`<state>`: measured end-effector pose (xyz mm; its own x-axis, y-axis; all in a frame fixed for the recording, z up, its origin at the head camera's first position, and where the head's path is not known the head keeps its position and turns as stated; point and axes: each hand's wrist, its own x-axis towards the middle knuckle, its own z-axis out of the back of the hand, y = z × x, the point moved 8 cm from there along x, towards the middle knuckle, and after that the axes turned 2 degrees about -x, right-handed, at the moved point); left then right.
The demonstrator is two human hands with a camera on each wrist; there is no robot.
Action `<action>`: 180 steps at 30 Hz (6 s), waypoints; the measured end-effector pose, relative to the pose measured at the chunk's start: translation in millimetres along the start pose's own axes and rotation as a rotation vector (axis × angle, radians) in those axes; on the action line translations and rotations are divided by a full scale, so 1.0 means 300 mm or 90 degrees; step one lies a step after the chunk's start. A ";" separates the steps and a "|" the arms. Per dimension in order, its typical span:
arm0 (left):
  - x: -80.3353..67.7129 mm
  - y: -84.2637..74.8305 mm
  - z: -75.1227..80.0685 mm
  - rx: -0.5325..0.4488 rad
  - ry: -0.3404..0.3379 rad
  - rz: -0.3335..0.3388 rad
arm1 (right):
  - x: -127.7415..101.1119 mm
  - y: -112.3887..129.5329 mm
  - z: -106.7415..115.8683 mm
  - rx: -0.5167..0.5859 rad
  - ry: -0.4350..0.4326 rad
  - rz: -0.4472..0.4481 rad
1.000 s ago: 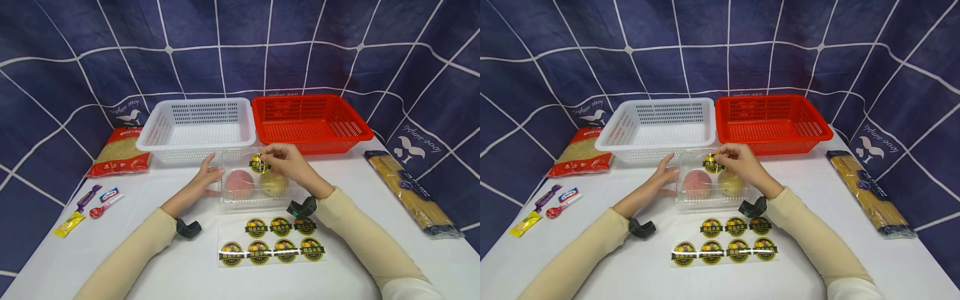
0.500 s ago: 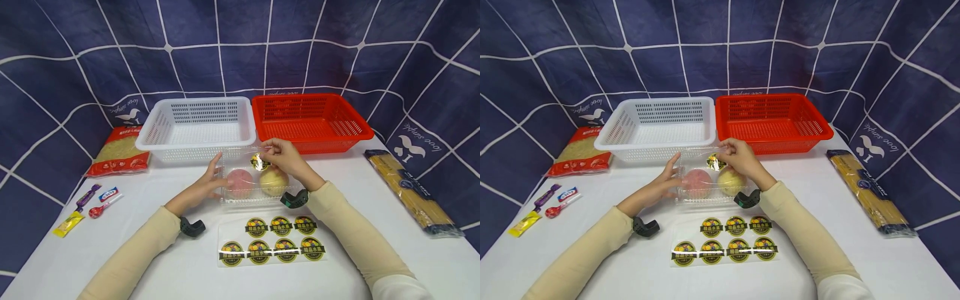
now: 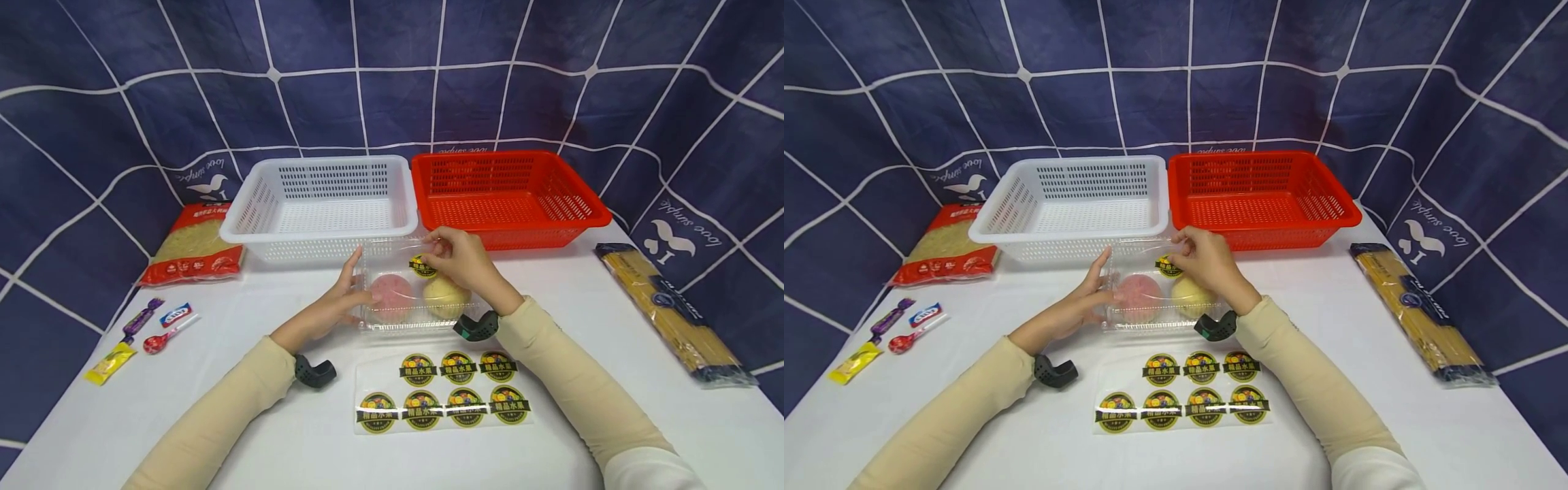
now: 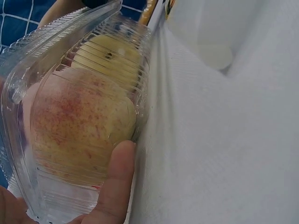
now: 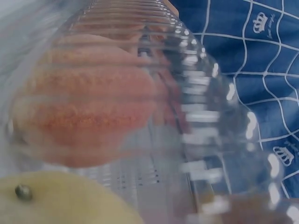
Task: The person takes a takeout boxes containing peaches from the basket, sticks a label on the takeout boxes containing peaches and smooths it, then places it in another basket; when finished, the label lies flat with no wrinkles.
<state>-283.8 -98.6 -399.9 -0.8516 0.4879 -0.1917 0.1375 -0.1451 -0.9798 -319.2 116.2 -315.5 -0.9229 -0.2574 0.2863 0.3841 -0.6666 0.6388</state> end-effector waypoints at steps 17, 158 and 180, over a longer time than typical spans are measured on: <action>0.004 0.004 -0.009 -0.008 -0.010 -0.008 | -0.019 -0.005 0.040 -0.036 0.082 0.004; 0.674 -0.437 -0.289 -0.054 -0.283 0.000 | -0.243 -0.788 0.603 0.495 -0.213 -0.423; 0.639 -0.465 -0.262 0.029 -0.141 0.057 | -0.242 -0.795 0.595 0.541 -0.225 -0.421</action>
<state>-426.3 82.8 -304.3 -0.9277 0.2719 -0.2559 0.1986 -0.2210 -0.9548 -339.0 418.8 -361.1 -0.9442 0.2709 -0.1873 -0.1577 0.1275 0.9792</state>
